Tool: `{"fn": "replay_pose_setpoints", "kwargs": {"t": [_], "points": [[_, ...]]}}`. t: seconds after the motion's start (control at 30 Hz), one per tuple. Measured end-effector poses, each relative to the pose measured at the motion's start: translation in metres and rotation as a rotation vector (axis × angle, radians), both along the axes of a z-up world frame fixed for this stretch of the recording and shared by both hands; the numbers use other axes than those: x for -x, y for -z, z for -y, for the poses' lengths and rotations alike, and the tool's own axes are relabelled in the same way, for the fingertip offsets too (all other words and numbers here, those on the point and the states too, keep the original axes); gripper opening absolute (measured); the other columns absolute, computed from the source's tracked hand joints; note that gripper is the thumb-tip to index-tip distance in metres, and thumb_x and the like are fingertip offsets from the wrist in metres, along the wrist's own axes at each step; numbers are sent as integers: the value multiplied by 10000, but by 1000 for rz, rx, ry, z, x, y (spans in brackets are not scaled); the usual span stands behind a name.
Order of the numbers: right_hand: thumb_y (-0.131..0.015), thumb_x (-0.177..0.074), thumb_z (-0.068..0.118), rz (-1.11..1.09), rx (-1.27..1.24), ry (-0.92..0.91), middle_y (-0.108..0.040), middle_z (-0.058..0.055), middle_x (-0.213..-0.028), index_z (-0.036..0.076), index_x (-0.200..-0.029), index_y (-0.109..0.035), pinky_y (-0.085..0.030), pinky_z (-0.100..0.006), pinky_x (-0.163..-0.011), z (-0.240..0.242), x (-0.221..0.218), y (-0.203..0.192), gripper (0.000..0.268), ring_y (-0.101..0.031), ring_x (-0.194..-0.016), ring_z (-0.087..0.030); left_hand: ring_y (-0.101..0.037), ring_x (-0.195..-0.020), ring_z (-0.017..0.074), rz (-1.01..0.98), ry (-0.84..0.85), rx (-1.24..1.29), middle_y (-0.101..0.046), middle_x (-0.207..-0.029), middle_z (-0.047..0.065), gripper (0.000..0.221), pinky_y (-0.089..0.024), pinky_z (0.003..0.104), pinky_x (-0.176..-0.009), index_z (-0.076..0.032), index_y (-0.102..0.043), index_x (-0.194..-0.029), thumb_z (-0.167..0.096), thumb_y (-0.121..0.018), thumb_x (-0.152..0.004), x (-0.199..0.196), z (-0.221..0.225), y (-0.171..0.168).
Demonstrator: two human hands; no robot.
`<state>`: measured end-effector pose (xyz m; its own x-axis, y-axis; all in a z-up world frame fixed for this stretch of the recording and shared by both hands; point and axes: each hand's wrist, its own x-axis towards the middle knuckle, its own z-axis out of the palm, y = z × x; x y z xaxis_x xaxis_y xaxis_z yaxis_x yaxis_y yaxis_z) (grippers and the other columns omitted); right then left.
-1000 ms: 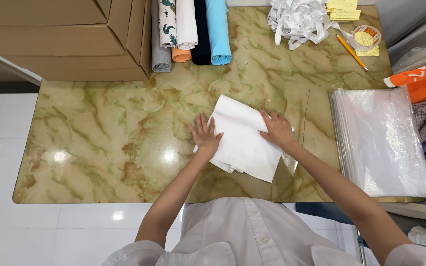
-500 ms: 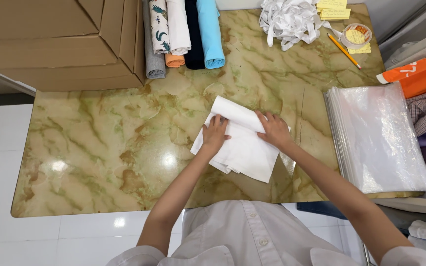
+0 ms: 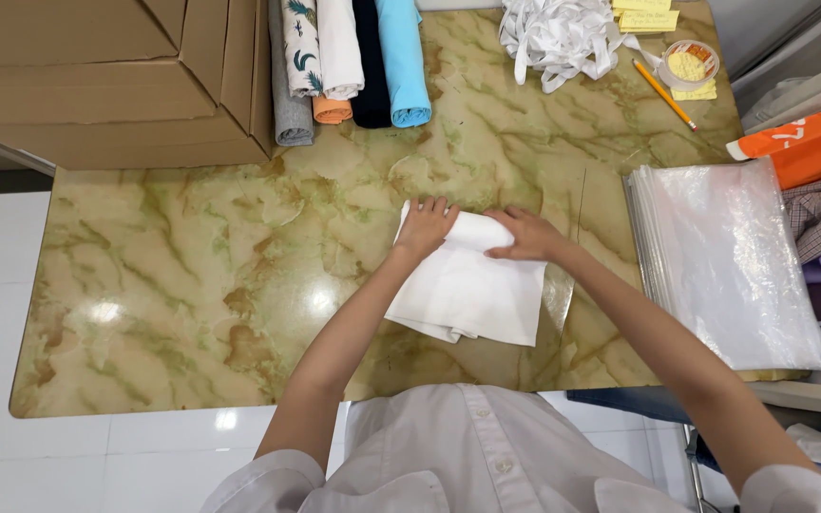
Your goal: Folding and rolling clothes on a work table.
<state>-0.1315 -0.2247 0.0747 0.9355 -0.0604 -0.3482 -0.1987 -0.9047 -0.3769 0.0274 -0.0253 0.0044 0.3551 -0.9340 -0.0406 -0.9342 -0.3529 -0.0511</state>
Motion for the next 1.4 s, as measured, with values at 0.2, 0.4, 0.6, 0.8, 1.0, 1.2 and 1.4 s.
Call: {"fn": "replay_pose_setpoints", "kwargs": {"t": [0.2, 0.4, 0.6, 0.8, 1.0, 1.2, 1.4], "points": [[-774, -676, 606, 205, 299, -89, -630, -54, -1198, 277, -1345, -549, -593, -463, -901, -12, -1, 32, 779, -681, -1108, -339, -519, -1146, 272, 198, -71, 308, -508, -1190, 106, 558, -331, 543, -1079, -137, -485, -1338, -225, -757, -858, 36, -32, -7], [-789, -658, 598, 547, 574, -181, -546, 17, -1171, 301, -1364, -554, -562, -387, -874, -31, 20, 33, 802, -637, -1083, -249, -590, -1207, 417, -231, -96, -77, -590, -1314, 231, 885, -362, 661, -1011, -66, -460, -1391, -351, -889, -671, 25, -6, -1], [-777, -637, 567, 58, 196, -142, -624, -103, -1278, 263, -1426, -448, -578, -501, -948, -17, -1, 9, 907, -673, -1148, -383, -571, -900, 267, 413, -80, 485, -529, -950, 85, 429, -439, 480, -884, -96, -559, -1123, -153, -829, -795, 56, -25, -18], [-807, -635, 487, 191, 383, -147, -648, -83, -1179, 212, -1384, -487, -606, -450, -863, -33, 9, 16, 860, -699, -1075, -357, -530, -1242, 359, -157, -67, 5, -515, -1370, 161, 887, -324, 572, -1061, -112, -416, -1380, -298, -891, -655, 29, -17, -5], [-790, -661, 488, 148, 348, -128, -621, -80, -1187, 254, -1431, -439, -599, -476, -892, -36, 11, 11, 878, -683, -1091, -363, -658, -975, 291, 136, -35, 244, -663, -1047, 105, 758, -459, 464, -873, -113, -577, -1140, -362, -966, -538, 31, -28, -6], [-801, -628, 432, 89, 191, -86, -673, -144, -1141, 192, -1356, -462, -594, -494, -856, -39, 14, 10, 838, -714, -1039, -392, -567, -1167, 316, -46, 4, 122, -586, -1250, 120, 795, -368, 494, -1012, -123, -505, -1304, -294, -921, -648, 27, -36, -15], [-808, -688, 384, 152, 348, -139, -589, -106, -1234, 210, -1452, -425, -587, -490, -892, -55, 20, 7, 872, -664, -1098, -378, -702, -996, 341, -45, -4, 140, -689, -1124, 134, 729, -508, 493, -868, -107, -619, -1215, -294, -904, -571, 13, -28, 30]]}}
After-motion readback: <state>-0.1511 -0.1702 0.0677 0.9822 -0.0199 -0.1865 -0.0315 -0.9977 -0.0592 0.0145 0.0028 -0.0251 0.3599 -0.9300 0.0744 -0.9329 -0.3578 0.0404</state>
